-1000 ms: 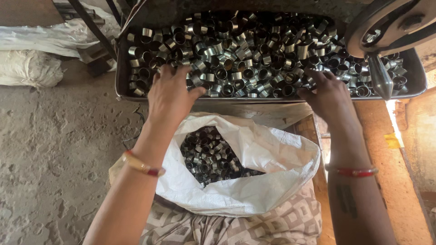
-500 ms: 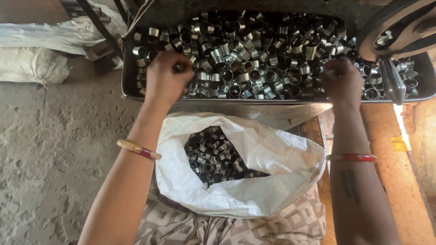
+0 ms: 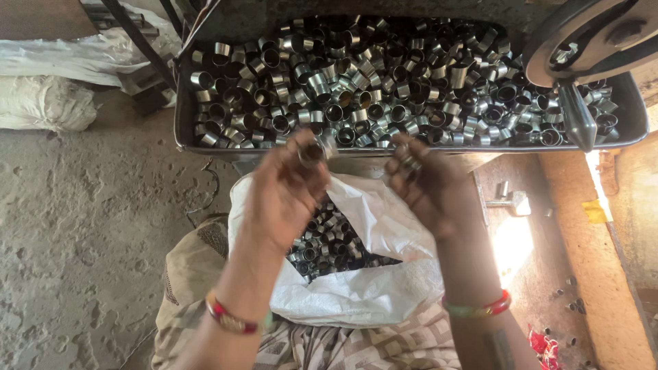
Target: The person repeatedly scoops small cylindrical metal parts from a white sack on their lap and places them into a metal tray above. The hands move continuously, transferring handfuls of parts from the sack to the tray.
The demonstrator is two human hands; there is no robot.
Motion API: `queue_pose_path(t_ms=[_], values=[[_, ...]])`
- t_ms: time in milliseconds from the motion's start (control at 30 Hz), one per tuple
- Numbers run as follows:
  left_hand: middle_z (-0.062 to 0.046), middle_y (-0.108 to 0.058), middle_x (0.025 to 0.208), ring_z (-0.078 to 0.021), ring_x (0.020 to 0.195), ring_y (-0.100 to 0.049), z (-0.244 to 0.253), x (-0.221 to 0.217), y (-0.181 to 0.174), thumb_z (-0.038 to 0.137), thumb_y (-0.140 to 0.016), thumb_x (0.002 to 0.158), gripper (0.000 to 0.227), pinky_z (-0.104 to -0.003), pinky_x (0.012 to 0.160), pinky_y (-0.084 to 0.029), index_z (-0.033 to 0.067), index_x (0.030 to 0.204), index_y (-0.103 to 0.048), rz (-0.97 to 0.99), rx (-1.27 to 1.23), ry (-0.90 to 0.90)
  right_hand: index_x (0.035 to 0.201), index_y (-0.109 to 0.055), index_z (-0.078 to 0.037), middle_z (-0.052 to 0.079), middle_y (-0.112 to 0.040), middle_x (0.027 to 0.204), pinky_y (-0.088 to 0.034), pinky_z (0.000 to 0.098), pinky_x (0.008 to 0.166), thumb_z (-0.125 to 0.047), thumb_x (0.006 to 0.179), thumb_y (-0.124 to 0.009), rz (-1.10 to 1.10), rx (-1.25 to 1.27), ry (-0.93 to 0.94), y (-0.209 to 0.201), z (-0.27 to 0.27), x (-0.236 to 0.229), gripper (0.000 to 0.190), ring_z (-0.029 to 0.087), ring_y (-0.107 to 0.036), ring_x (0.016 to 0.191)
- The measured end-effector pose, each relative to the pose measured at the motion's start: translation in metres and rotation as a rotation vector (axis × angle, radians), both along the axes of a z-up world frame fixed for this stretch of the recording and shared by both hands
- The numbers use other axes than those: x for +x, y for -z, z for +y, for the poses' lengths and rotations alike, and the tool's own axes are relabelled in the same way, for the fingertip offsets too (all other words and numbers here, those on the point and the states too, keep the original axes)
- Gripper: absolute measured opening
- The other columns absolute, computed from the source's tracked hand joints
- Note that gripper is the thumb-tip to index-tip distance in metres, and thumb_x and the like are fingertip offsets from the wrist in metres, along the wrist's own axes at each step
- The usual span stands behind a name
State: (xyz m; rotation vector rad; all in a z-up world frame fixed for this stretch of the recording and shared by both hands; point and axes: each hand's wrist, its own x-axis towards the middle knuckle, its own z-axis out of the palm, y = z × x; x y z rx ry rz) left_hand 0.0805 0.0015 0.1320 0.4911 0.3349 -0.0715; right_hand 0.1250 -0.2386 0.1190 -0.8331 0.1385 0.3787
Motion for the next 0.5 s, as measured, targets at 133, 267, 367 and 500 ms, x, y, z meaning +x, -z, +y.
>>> queue_pose_path(t_ms=[133,267,367,500], values=[[-0.011,-0.067,0.091,-0.0201,0.072,-0.064,-0.023,-0.038,0.020,0.029,-0.063,0.092,0.033,-0.033,0.062,-0.058,0.0021,0.111,-0.068,0.207,-0.030,0.161,0.132,-0.059,0.005,0.011,-0.067,0.105,-0.060,0.0309,0.076,-0.009,0.093,-0.057,0.009,-0.028,-0.120,0.002,0.011,-0.030,0.041,0.020,-0.069,0.091],[-0.007,-0.067,0.089,-0.0189,0.072,-0.065,-0.029,-0.062,0.036,0.039,-0.057,0.095,0.040,-0.033,0.058,-0.056,0.0058,0.115,-0.068,0.285,-0.031,0.242,0.136,-0.061,0.005,0.016,-0.065,0.106,-0.061,0.0347,0.076,-0.005,0.097,-0.055,-0.130,-0.263,-0.218,-0.012,0.014,-0.054,0.041,0.024,-0.068,0.092],[-0.007,-0.073,0.097,-0.0186,0.075,-0.065,-0.028,-0.071,0.043,0.041,-0.053,0.097,0.037,-0.033,0.062,-0.057,0.0090,0.111,-0.066,0.295,-0.002,0.297,0.132,-0.064,0.002,0.013,-0.061,0.116,-0.062,0.0354,0.084,0.000,0.098,-0.052,-0.371,-0.597,-0.261,-0.019,0.025,-0.070,0.036,0.023,-0.067,0.103],[-0.008,-0.071,0.094,-0.0213,0.082,-0.068,-0.027,-0.078,0.047,0.045,-0.047,0.101,0.039,-0.039,0.072,-0.061,0.0099,0.108,-0.064,0.132,-0.015,0.328,0.127,-0.068,-0.001,0.013,-0.057,0.124,-0.058,0.0364,0.098,0.008,0.093,-0.049,-0.880,-1.022,-0.201,-0.023,0.046,-0.087,0.039,0.026,-0.065,0.114]])
